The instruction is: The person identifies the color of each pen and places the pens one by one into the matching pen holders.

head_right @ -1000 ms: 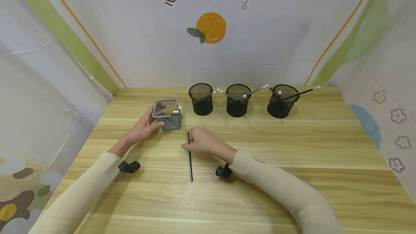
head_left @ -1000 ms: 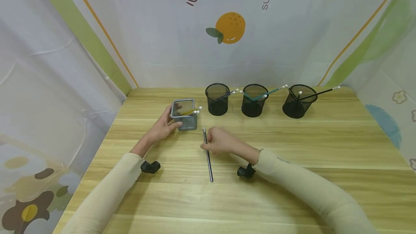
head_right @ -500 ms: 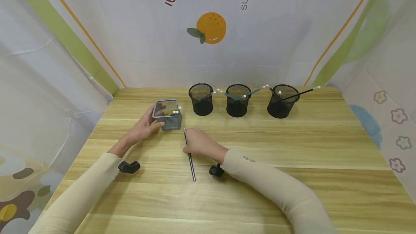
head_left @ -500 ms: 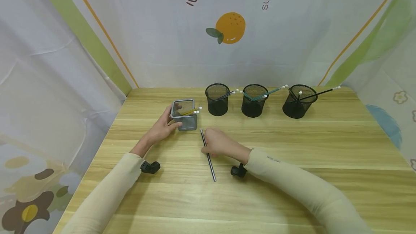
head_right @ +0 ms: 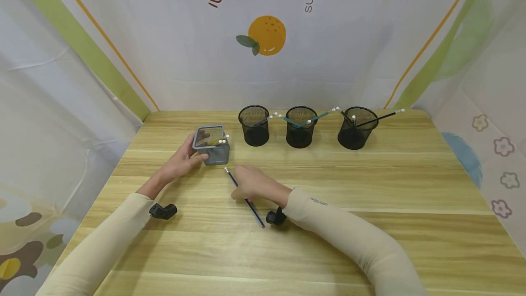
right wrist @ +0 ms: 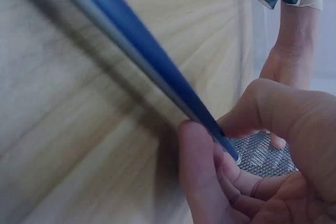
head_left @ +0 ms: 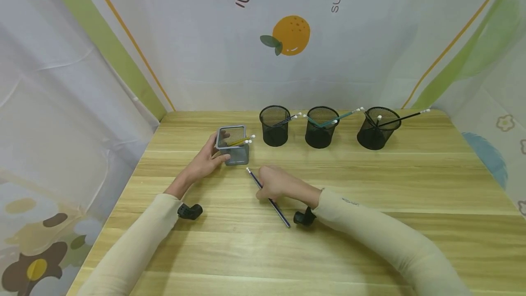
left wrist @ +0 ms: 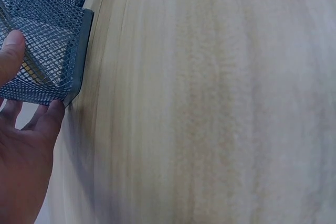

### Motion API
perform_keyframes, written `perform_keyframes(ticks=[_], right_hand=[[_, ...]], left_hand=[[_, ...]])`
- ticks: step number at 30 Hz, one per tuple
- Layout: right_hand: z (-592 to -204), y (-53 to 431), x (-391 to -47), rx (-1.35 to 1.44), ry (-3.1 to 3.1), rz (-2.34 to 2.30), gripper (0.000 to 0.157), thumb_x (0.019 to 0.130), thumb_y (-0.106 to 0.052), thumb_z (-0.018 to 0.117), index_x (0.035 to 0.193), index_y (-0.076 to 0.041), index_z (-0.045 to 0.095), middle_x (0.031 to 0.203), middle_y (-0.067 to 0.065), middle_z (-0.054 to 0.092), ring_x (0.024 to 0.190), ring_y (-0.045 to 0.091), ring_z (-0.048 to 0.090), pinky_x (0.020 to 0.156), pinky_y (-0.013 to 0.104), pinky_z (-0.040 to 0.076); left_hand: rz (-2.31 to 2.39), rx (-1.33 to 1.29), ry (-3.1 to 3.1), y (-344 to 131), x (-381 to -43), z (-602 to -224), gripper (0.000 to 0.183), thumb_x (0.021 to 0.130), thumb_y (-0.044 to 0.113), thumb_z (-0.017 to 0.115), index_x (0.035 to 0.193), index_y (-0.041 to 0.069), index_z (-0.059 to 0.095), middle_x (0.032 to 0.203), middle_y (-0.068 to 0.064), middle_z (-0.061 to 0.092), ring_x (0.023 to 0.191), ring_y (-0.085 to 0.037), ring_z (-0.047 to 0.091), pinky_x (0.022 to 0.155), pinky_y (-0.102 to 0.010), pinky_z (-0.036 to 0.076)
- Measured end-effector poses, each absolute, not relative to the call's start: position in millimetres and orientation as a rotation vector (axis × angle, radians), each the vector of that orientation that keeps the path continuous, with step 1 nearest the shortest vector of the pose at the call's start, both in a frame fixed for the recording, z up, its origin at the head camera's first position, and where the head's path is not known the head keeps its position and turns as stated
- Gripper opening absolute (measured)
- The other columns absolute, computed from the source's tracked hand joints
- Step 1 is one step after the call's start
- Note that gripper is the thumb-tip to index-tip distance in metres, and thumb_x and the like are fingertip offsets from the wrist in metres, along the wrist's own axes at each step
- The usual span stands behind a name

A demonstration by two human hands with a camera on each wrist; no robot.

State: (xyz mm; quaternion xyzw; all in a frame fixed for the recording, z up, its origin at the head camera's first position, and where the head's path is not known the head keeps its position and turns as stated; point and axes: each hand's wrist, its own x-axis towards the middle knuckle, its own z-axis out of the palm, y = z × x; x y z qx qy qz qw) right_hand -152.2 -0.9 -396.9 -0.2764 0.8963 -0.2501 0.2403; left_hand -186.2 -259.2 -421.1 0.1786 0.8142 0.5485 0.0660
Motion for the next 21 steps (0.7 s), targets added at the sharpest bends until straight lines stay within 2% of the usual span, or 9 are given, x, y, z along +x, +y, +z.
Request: perform_keyframes(ticks=[3, 6, 9, 17, 21], right_hand=[[-396.2, 2.9, -152.9, -0.737, 2.430, -0.733, 0.021, 0.083, -0.002, 0.070, 0.070, -0.007, 0.055, 0.046, -0.001, 0.052, 0.039, 0.014, 0.055, 0.040, 0.020, 0.035], [-395.3, 5.8, -154.0, -0.743, 2.417, -0.767, 0.015, 0.083, -0.001, 0.070, 0.077, -0.005, 0.056, 0.054, 0.002, 0.057, 0.041, 0.015, 0.057, 0.042, 0.021, 0.039], [-393.7, 8.3, -155.4, -0.755, 2.405, -0.807, 0.013, 0.083, -0.001, 0.069, 0.080, -0.003, 0.056, 0.061, 0.004, 0.059, 0.043, 0.017, 0.061, 0.043, 0.021, 0.042], [-381.9, 16.4, -157.4, -0.733, 2.336, -0.939, 0.012, 0.085, 0.002, 0.067, 0.089, -0.002, 0.056, 0.055, 0.004, 0.060, 0.050, 0.028, 0.066, 0.044, 0.021, 0.042], [-375.5, 20.7, -158.9, -0.713, 2.314, -0.998, 0.012, 0.085, 0.003, 0.066, 0.090, -0.002, 0.057, 0.063, 0.005, 0.062, 0.054, 0.033, 0.067, 0.045, 0.022, 0.048]], left_hand=[[1.651, 0.534, 2.456, -259.3, -186.1, -420.7, 0.074, 0.102, -0.002, 0.058, 0.160, 0.003, 0.013, 0.161, -0.021, 0.025, 0.144, -0.047, 0.028, 0.116, -0.065, 0.020], [1.650, 0.526, 2.454, -260.1, -186.2, -421.0, 0.074, 0.102, -0.002, 0.058, 0.161, 0.005, 0.013, 0.161, -0.021, 0.025, 0.144, -0.047, 0.027, 0.116, -0.065, 0.019], [1.647, 0.518, 2.456, -260.3, -186.8, -421.4, 0.074, 0.102, -0.001, 0.058, 0.161, 0.006, 0.013, 0.161, -0.020, 0.025, 0.144, -0.046, 0.028, 0.116, -0.065, 0.019], [1.640, 0.520, 2.459, -259.4, -188.3, -422.3, 0.074, 0.102, 0.000, 0.058, 0.161, 0.007, 0.014, 0.161, -0.020, 0.025, 0.144, -0.047, 0.028, 0.116, -0.065, 0.019], [1.649, 0.524, 2.457, -258.5, -187.5, -421.0, 0.074, 0.102, -0.001, 0.058, 0.161, 0.006, 0.015, 0.160, -0.021, 0.026, 0.144, -0.047, 0.028, 0.116, -0.065, 0.020]])
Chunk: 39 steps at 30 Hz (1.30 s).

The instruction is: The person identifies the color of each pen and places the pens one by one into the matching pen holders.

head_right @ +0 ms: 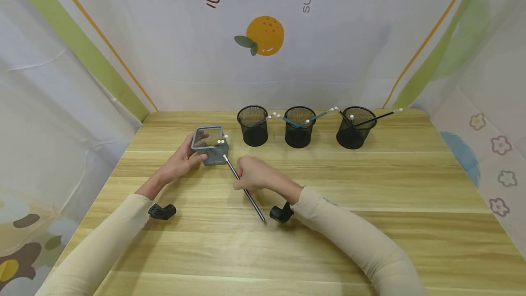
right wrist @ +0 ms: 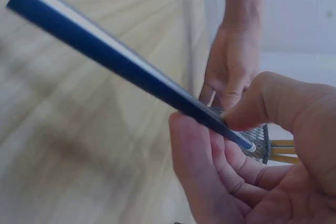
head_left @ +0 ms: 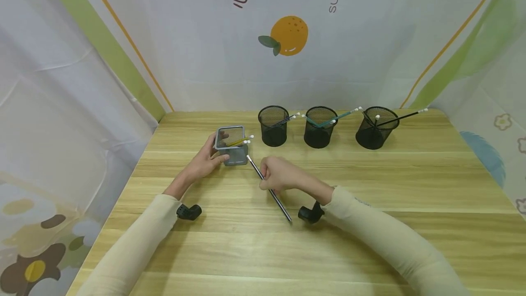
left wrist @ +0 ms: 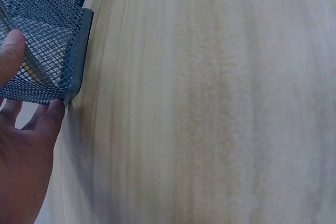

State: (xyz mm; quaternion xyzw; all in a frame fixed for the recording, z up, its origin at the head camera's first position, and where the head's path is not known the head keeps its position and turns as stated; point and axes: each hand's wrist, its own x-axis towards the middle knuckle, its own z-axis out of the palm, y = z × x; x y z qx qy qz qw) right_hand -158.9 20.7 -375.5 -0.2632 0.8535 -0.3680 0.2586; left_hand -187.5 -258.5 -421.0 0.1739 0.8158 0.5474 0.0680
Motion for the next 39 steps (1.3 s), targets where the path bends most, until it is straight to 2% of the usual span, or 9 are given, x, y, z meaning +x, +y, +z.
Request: perform_keyframes(ticks=[5, 9, 14, 24, 33, 39], right_hand=[[-370.9, 25.8, -163.1, -0.691, 2.297, -1.070, 0.013, 0.084, 0.004, 0.065, 0.090, -0.002, 0.056, 0.076, 0.008, 0.062, 0.054, 0.024, 0.066, 0.050, 0.027, 0.057], [-366.8, 30.7, -166.8, -0.711, 2.268, -1.116, 0.013, 0.084, 0.006, 0.066, 0.090, -0.001, 0.056, 0.079, 0.009, 0.060, 0.053, 0.018, 0.063, 0.054, 0.032, 0.060], [-360.0, 37.9, -169.1, -0.734, 2.224, -1.120, 0.013, 0.087, 0.006, 0.065, 0.092, 0.000, 0.055, 0.076, 0.009, 0.058, 0.057, 0.022, 0.062, 0.058, 0.038, 0.062], [-361.2, 51.2, -172.0, -0.715, 2.232, -1.120, 0.012, 0.087, 0.004, 0.065, 0.092, 0.000, 0.055, 0.078, 0.010, 0.056, 0.058, 0.023, 0.060, 0.058, 0.040, 0.062], [-358.4, 65.1, -179.5, -0.734, 2.232, -1.167, 0.010, 0.088, 0.003, 0.063, 0.091, 0.000, 0.055, 0.079, 0.010, 0.056, 0.057, 0.022, 0.062, 0.059, 0.036, 0.061], [-351.7, 76.6, -183.4, -0.688, 2.264, -1.207, 0.008, 0.088, 0.002, 0.063, 0.092, 0.001, 0.057, 0.084, 0.013, 0.060, 0.066, 0.031, 0.069, 0.069, 0.047, 0.062]], left_hand=[[1.653, 0.531, 2.460, -259.0, -186.4, -420.7, 0.073, 0.102, -0.002, 0.058, 0.160, 0.006, 0.015, 0.160, -0.021, 0.026, 0.144, -0.047, 0.028, 0.115, -0.065, 0.020], [1.653, 0.540, 2.462, -259.0, -185.6, -420.3, 0.073, 0.102, -0.003, 0.058, 0.160, 0.005, 0.015, 0.160, -0.022, 0.025, 0.143, -0.048, 0.029, 0.115, -0.066, 0.021], [1.651, 0.533, 2.454, -259.0, -185.5, -420.2, 0.073, 0.102, -0.002, 0.057, 0.161, 0.006, 0.014, 0.160, -0.022, 0.025, 0.143, -0.047, 0.028, 0.115, -0.066, 0.020], [1.660, 0.529, 2.455, -259.4, -186.5, -420.6, 0.074, 0.102, -0.003, 0.058, 0.161, 0.006, 0.015, 0.161, -0.022, 0.025, 0.143, -0.048, 0.029, 0.115, -0.066, 0.021], [1.653, 0.521, 2.455, -259.0, -186.4, -420.5, 0.073, 0.102, -0.003, 0.057, 0.160, 0.003, 0.014, 0.161, -0.022, 0.025, 0.143, -0.048, 0.028, 0.115, -0.067, 0.019], [1.654, 0.532, 2.458, -259.0, -185.9, -420.3, 0.073, 0.102, -0.003, 0.057, 0.160, 0.003, 0.014, 0.160, -0.023, 0.024, 0.143, -0.050, 0.027, 0.115, -0.067, 0.019]])
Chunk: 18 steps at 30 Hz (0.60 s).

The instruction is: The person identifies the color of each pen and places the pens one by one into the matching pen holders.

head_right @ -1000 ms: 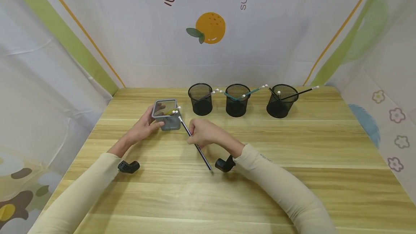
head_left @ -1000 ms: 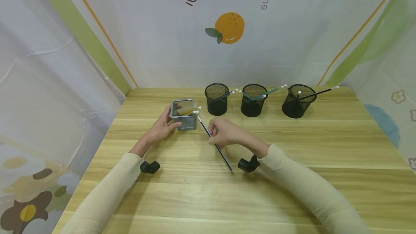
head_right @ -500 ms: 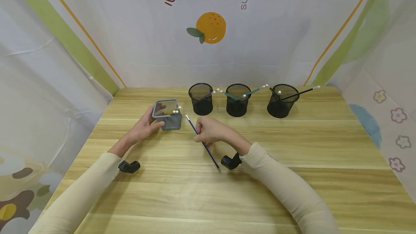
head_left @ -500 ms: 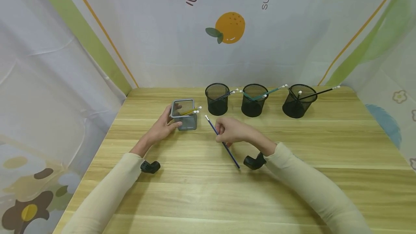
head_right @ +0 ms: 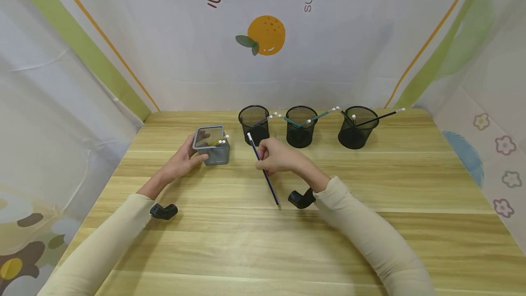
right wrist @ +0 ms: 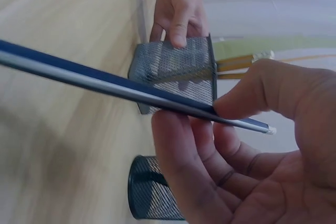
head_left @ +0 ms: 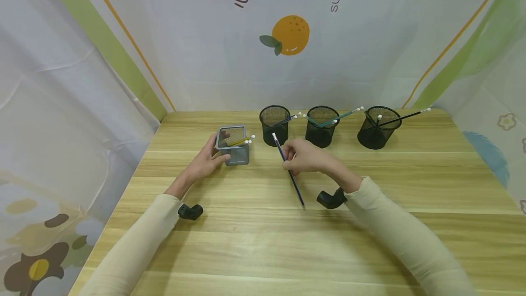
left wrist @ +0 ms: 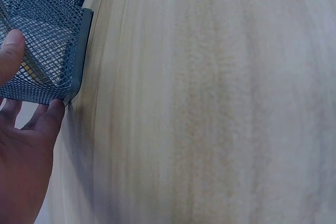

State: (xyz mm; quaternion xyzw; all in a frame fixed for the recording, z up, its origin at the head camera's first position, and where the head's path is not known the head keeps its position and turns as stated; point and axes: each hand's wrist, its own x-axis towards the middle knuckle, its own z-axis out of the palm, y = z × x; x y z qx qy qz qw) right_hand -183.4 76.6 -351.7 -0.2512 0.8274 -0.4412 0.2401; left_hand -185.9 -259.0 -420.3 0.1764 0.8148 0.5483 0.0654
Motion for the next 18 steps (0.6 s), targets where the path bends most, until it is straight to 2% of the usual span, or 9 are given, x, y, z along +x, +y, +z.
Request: perform_keyframes(ticks=[5, 12, 18], right_hand=[[-344.4, 86.3, -185.7, -0.679, 2.276, -1.256, 0.007, 0.090, 0.002, 0.061, 0.095, 0.002, 0.057, 0.086, 0.015, 0.062, 0.072, 0.038, 0.070, 0.072, 0.049, 0.062], [-337.4, 97.8, -190.0, -0.673, 2.287, -1.353, 0.006, 0.092, 0.002, 0.059, 0.097, 0.003, 0.055, 0.087, 0.016, 0.060, 0.077, 0.035, 0.071, 0.072, 0.043, 0.063], [-333.3, 104.0, -193.0, -0.659, 2.295, -1.436, 0.008, 0.091, 0.003, 0.058, 0.099, 0.005, 0.055, 0.086, 0.017, 0.060, 0.076, 0.034, 0.070, 0.071, 0.040, 0.063]], left_hand=[[1.662, 0.543, 2.453, -258.7, -185.8, -420.2, 0.073, 0.102, -0.004, 0.057, 0.160, 0.003, 0.014, 0.160, -0.024, 0.024, 0.142, -0.050, 0.028, 0.115, -0.067, 0.018], [1.650, 0.521, 2.458, -259.2, -186.8, -421.2, 0.074, 0.101, -0.002, 0.059, 0.160, 0.005, 0.015, 0.160, -0.020, 0.026, 0.142, -0.047, 0.032, 0.118, -0.062, 0.018], [1.650, 0.520, 2.454, -259.5, -187.2, -421.9, 0.074, 0.102, -0.002, 0.058, 0.160, 0.004, 0.014, 0.161, -0.020, 0.025, 0.143, -0.047, 0.030, 0.117, -0.064, 0.017]])
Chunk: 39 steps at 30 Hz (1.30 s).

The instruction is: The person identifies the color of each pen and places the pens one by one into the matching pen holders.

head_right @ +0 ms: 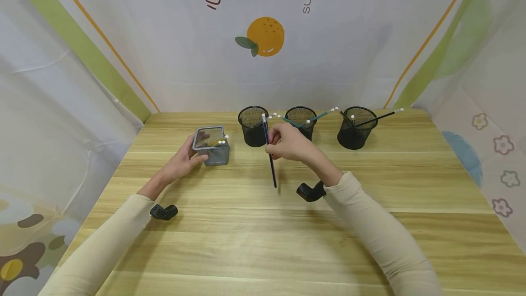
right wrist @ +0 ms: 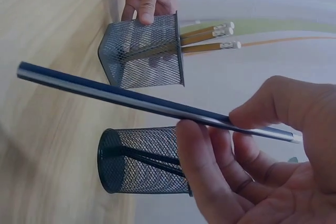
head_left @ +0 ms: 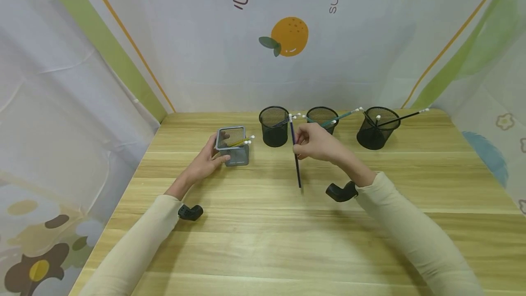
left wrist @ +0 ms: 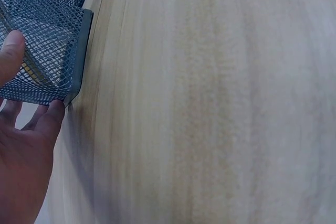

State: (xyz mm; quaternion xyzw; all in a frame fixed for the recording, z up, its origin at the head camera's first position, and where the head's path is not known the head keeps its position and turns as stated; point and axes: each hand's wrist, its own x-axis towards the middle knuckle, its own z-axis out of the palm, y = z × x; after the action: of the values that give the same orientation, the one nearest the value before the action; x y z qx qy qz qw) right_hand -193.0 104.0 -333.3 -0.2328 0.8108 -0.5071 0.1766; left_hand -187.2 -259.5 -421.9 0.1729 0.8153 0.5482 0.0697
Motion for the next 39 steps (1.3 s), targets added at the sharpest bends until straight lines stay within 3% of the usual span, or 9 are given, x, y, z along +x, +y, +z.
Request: perform_keyframes(ticks=[18, 25, 32, 39], right_hand=[[-310.6, 107.2, -195.8, -0.699, 2.415, -1.540, 0.008, 0.092, 0.004, 0.060, 0.100, 0.004, 0.059, 0.089, 0.017, 0.066, 0.078, 0.033, 0.066, 0.065, 0.037, 0.056], [-306.6, 106.0, -195.4, -0.712, 2.450, -1.589, 0.009, 0.093, 0.004, 0.060, 0.102, 0.004, 0.059, 0.093, 0.017, 0.066, 0.082, 0.035, 0.067, 0.077, 0.047, 0.058], [-302.5, 101.4, -196.3, -0.746, 2.518, -1.694, 0.009, 0.094, 0.002, 0.063, 0.101, 0.002, 0.057, 0.094, 0.016, 0.066, 0.083, 0.031, 0.069, 0.076, 0.034, 0.060], [-296.5, 96.2, -200.3, -0.849, 2.547, -1.890, 0.009, 0.095, 0.004, 0.065, 0.100, 0.005, 0.057, 0.095, 0.021, 0.067, 0.080, 0.028, 0.067, 0.073, 0.030, 0.058]], left_hand=[[1.655, 0.509, 2.453, -258.7, -187.2, -421.3, 0.074, 0.101, -0.002, 0.059, 0.160, 0.004, 0.015, 0.161, -0.019, 0.026, 0.143, -0.047, 0.030, 0.117, -0.064, 0.017], [1.655, 0.521, 2.451, -259.0, -187.4, -421.4, 0.074, 0.102, -0.001, 0.059, 0.161, 0.005, 0.014, 0.161, -0.020, 0.026, 0.143, -0.047, 0.029, 0.117, -0.064, 0.017], [1.652, 0.534, 2.450, -260.3, -187.2, -422.1, 0.073, 0.102, -0.001, 0.058, 0.161, 0.007, 0.015, 0.160, -0.021, 0.025, 0.143, -0.047, 0.030, 0.117, -0.064, 0.018], [1.652, 0.524, 2.449, -259.4, -186.9, -421.1, 0.074, 0.102, -0.001, 0.058, 0.161, 0.007, 0.015, 0.160, -0.020, 0.025, 0.143, -0.047, 0.030, 0.117, -0.064, 0.018]])
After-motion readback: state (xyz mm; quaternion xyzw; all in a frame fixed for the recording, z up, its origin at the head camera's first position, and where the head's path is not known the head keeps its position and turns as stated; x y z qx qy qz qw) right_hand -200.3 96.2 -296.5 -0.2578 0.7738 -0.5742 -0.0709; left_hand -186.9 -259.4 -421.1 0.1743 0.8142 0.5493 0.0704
